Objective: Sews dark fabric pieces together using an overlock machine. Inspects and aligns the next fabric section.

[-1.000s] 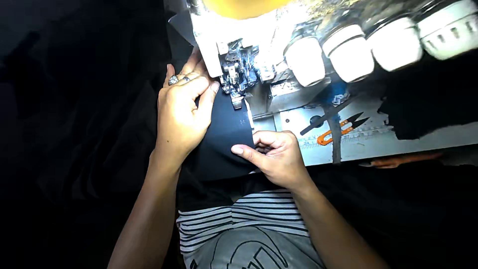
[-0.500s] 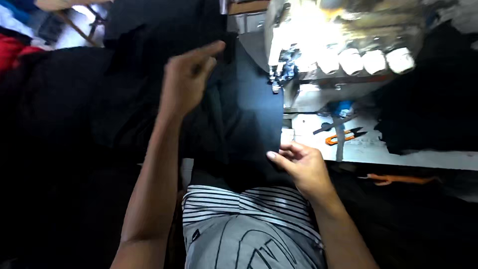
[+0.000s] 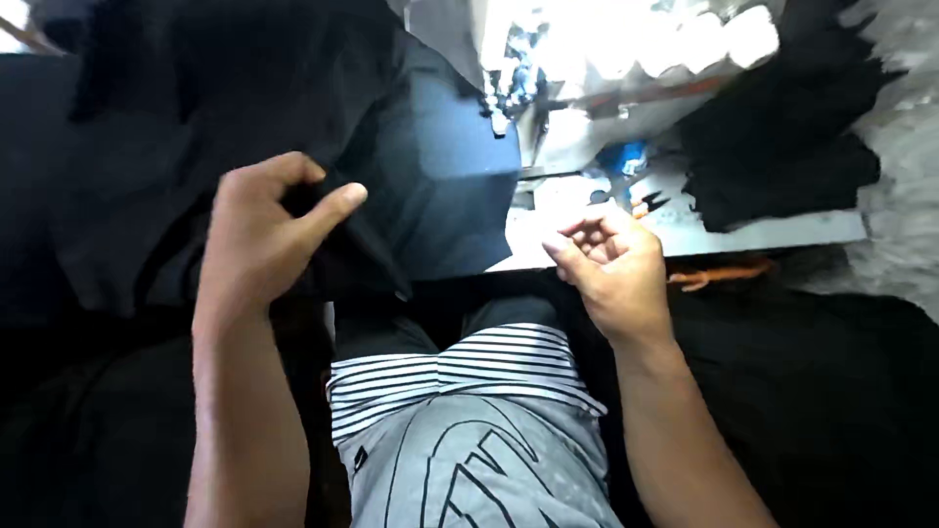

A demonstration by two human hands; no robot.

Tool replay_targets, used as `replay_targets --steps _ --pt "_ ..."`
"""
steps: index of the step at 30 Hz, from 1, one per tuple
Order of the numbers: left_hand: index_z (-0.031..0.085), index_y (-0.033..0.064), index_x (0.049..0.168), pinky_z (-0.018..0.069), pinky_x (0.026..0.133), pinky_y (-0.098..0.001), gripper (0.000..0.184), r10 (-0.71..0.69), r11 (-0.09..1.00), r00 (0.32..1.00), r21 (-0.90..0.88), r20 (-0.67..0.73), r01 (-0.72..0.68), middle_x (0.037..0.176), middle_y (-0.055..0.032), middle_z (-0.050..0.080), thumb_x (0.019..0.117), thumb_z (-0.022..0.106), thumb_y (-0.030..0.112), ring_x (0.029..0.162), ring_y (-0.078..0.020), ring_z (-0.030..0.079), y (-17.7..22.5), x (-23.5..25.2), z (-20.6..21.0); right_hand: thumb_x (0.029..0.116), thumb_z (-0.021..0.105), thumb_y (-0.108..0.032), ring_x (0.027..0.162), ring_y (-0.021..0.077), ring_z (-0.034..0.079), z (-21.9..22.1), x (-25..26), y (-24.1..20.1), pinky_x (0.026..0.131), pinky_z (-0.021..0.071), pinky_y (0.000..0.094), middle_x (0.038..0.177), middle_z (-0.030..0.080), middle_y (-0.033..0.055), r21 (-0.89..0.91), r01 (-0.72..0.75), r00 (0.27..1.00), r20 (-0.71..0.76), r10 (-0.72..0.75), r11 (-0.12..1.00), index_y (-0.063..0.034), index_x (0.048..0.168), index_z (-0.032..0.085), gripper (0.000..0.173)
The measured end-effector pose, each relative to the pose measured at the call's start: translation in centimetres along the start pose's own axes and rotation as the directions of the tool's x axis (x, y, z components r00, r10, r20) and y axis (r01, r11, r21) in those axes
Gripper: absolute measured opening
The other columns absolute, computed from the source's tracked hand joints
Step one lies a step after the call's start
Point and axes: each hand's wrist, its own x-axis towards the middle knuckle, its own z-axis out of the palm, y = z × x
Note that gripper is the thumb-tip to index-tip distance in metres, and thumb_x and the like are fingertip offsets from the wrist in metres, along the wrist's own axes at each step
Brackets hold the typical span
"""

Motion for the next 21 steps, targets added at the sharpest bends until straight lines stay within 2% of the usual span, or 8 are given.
replay_targets --steps 2,4,5,8,12,16,18,21 --pt "0.062 0.0177 0.089 0.0469 0.053 -0.0147 0.02 -0.096 0.994 0.993 -0.055 -0.071 0.092 0.072 0.012 0.059 0.095 0.072 0.034 0.059 0.0047 0.055 3.3 -0.1 2.4 0.1009 0.066 -0.02 0.077 0.0095 0.07 1.9 1.0 0.8 0.069 0.0634 0.0274 0.094 0.071 -0.0006 0.287 0.002 0.99 0.137 -0.043 0.958 -0.0083 0.109 0.067 0.014" --pt "0.067 0.0143 0.095 0.0534 0.061 -0.0203 0.014 -0.117 0.986 0.993 -0.121 -0.019 0.113 0.083 0.0068 0.066 0.0942 0.074 0.026 0.069 -0.0013 0.062 6.4 -0.6 6.7 0.1086 0.048 -0.042 0.101 0.0179 0.072 4.1 1.6 2.2 0.089 0.0623 0.0368 0.113 0.073 0.0073 0.532 -0.129 0.959 0.283 -0.032 0.837 -0.0037 0.123 0.066 0.044" --pt "0.071 0.0113 0.101 0.06 0.068 -0.023 0.012 -0.067 0.979 0.996 -0.187 0.058 0.076 0.093 0.0041 0.071 0.0923 0.076 0.018 0.079 -0.004 0.068 7.0 -1.1 8.9 0.1076 0.046 -0.05 0.1 0.0129 0.07 5.1 1.7 2.8 0.089 0.0604 0.0327 0.109 0.072 0.0033 0.61 -0.207 0.951 0.308 0.012 0.765 -0.008 0.123 0.066 0.049" --pt "0.074 0.0111 0.122 0.0592 0.095 -0.028 0.029 0.014 0.974 0.961 -0.221 0.277 0.049 0.118 0.004 0.074 0.0968 0.071 0.025 0.109 -0.0044 0.069 6.2 -3.1 10.5 0.1052 0.056 -0.019 0.065 0.0081 0.062 6.4 2.2 2.9 0.059 0.0553 0.0253 0.078 0.065 0.0031 0.605 -0.279 0.959 0.219 0.181 0.746 -0.0053 0.117 0.07 0.023" --pt "0.077 0.0129 0.109 0.0623 0.087 -0.0263 0.016 0.02 0.994 0.989 -0.108 0.145 -0.004 0.106 0.0053 0.077 0.0989 0.066 0.017 0.098 -0.0061 0.073 6.0 -1.8 5.6 0.0932 0.073 -0.001 0.067 0.0081 0.065 5.4 3.2 2.2 0.061 0.0578 0.0209 0.088 0.071 0.0051 0.37 -0.105 0.991 0.116 0.066 0.923 -0.0003 0.118 0.071 0.025" --pt "0.072 0.0079 0.126 0.0386 0.11 -0.0492 0.031 0.252 0.941 0.944 0.174 0.213 -0.291 0.136 -0.0084 0.065 0.1031 0.057 0.022 0.133 -0.0257 0.053 5.3 2.5 4.3 0.09 0.075 0.002 0.071 0.003 0.066 5.7 4.0 -0.2 0.064 0.0575 0.0161 0.092 0.073 0.0025 0.251 0.146 0.987 0.025 -0.157 0.957 0.0019 0.109 0.072 0.02" --pt "0.075 0.0093 0.113 0.0399 0.104 -0.051 0.024 0.308 0.918 0.909 0.165 0.279 -0.362 0.124 -0.007 0.068 0.1034 0.055 0.02 0.125 -0.0252 0.057 4.8 3.3 5.1 0.0876 0.077 0.003 0.07 0.0031 0.067 5.9 3.8 -0.8 0.062 0.0583 0.0162 0.09 0.074 0.0024 0.256 0.185 0.982 -0.02 -0.186 0.949 0.0018 0.104 0.071 0.018" --pt "0.073 0.0078 0.095 0.0496 0.089 -0.0358 0.019 0.375 0.907 0.897 0.111 0.234 -0.407 0.099 -0.0034 0.07 0.1023 0.059 0.019 0.1 -0.0151 0.064 4.6 2.7 5.2 0.0807 0.085 -0.002 0.064 0.0057 0.065 5.9 3.3 -0.7 0.056 0.0574 0.0189 0.081 0.071 0.0019 0.318 0.138 0.99 -0.009 -0.142 0.938 -0.0001 0.106 0.068 0.03"
